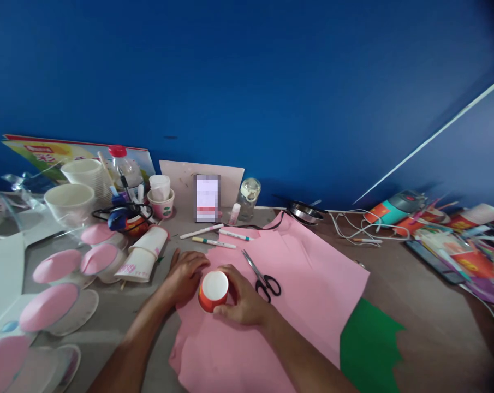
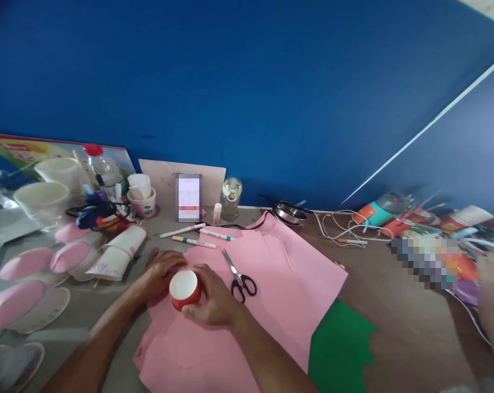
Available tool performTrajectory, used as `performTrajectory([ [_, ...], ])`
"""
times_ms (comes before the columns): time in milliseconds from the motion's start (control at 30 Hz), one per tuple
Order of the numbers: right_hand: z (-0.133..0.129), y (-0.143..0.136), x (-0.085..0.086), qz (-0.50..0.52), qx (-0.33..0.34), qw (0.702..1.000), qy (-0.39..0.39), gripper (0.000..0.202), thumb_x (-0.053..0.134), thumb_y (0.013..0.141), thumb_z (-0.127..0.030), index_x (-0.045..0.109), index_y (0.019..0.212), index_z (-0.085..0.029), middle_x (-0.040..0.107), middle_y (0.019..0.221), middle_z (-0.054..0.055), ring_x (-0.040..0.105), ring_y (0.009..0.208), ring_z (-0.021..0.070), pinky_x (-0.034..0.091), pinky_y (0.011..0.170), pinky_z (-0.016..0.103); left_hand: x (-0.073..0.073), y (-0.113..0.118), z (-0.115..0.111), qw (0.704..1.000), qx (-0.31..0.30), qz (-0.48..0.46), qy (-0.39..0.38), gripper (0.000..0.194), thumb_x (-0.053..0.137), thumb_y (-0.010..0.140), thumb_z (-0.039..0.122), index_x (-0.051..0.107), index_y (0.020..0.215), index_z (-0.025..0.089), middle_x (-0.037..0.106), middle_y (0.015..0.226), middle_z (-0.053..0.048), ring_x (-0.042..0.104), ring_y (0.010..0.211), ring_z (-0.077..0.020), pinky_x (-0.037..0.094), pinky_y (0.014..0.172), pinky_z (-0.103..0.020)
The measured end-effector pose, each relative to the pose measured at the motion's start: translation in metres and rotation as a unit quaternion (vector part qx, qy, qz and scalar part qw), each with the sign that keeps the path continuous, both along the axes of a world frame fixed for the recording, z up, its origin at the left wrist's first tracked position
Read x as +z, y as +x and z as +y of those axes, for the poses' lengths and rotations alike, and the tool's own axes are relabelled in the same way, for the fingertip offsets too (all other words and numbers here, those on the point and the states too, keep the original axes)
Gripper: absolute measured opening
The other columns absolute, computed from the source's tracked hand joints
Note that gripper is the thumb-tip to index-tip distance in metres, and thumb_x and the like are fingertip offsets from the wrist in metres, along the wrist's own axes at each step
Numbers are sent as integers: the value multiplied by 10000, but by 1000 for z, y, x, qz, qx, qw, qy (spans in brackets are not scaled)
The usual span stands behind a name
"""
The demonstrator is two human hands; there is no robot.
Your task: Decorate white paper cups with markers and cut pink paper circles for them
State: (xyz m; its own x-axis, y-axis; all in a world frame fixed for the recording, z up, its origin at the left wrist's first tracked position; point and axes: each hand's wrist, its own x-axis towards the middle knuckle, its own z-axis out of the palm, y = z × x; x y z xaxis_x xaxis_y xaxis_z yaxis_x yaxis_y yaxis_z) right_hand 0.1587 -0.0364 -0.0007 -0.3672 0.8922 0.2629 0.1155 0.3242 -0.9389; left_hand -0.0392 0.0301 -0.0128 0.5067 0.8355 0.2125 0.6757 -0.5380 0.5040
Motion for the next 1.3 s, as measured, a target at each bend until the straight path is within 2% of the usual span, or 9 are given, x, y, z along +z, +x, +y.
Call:
performTrajectory([
  [100,1,1,0,-7,1,1000,-9,658,760,607,-202,495,1209,-228,513,1182,81,529,1087,252,428,958,411,-6,0,0,1000,10,-1,28,309,489,782,127,661,1024,214,658,1148,-98,559,1104,-264,315,1042,-518],
  [200,2,2,-2,-12,-2,1000,-16,658,768,600,-217,501,1201,-229,519,1159,76,529,1080,253,433,952,411,-10,2,0,996,48,-3,70,316,521,796,196,635,1090,174,603,1209,-153,516,1153,-305,357,1018,-515],
  [400,0,1,-1,-2,-11,1000,-6,647,784,601,-257,511,1187,-227,532,1134,71,542,1063,255,440,941,412,-12,5,-1,994,71,3,81,236,514,827,239,629,1026,186,579,1214,-151,507,1159,-308,351,1031,-527],
  [533,1,-1,7,58,-53,997,-8,547,738,674,-291,490,1155,-209,559,1086,77,572,994,243,477,877,397,-15,4,2,994,64,4,88,219,511,815,202,628,996,164,588,1192,-164,500,1173,-303,359,1027,-504],
  [667,5,3,3,72,-112,991,11,518,703,728,-337,463,1165,-199,578,1059,83,578,965,242,477,870,409,-19,4,4,993,67,5,97,222,516,829,231,631,1002,153,599,1176,-170,513,1144,-307,384,1000,-490],
  [800,5,5,-5,70,-82,994,-20,564,677,754,-396,424,1217,-199,572,1104,95,573,1005,249,480,886,416,-18,5,4,993,68,9,99,229,510,839,245,633,1006,149,609,1164,-169,525,1118,-309,378,995,-496],
  [900,1,3,-5,27,-68,997,-32,562,668,765,-428,422,1214,-195,572,1117,101,573,1008,251,482,883,416,-15,6,4,993,65,9,102,236,489,847,233,629,1024,162,617,1163,-159,534,1105,-305,385,982,-495],
  [1133,1,3,-3,-33,-101,994,-10,592,633,769,-572,440,1172,-182,574,1119,118,576,1013,265,474,884,437,-19,4,1,990,42,40,130,391,442,876,245,521,1238,120,580,1253,-209,500,1178,-338,361,1000,-536],
  [1300,1,9,-2,-32,-95,995,-17,614,612,791,-575,403,1218,-185,566,1157,125,571,1073,274,465,916,450,-23,-6,5,995,-1,56,85,569,511,801,271,438,1347,128,526,1351,-195,438,1261,-348,298,1051,-561],
])
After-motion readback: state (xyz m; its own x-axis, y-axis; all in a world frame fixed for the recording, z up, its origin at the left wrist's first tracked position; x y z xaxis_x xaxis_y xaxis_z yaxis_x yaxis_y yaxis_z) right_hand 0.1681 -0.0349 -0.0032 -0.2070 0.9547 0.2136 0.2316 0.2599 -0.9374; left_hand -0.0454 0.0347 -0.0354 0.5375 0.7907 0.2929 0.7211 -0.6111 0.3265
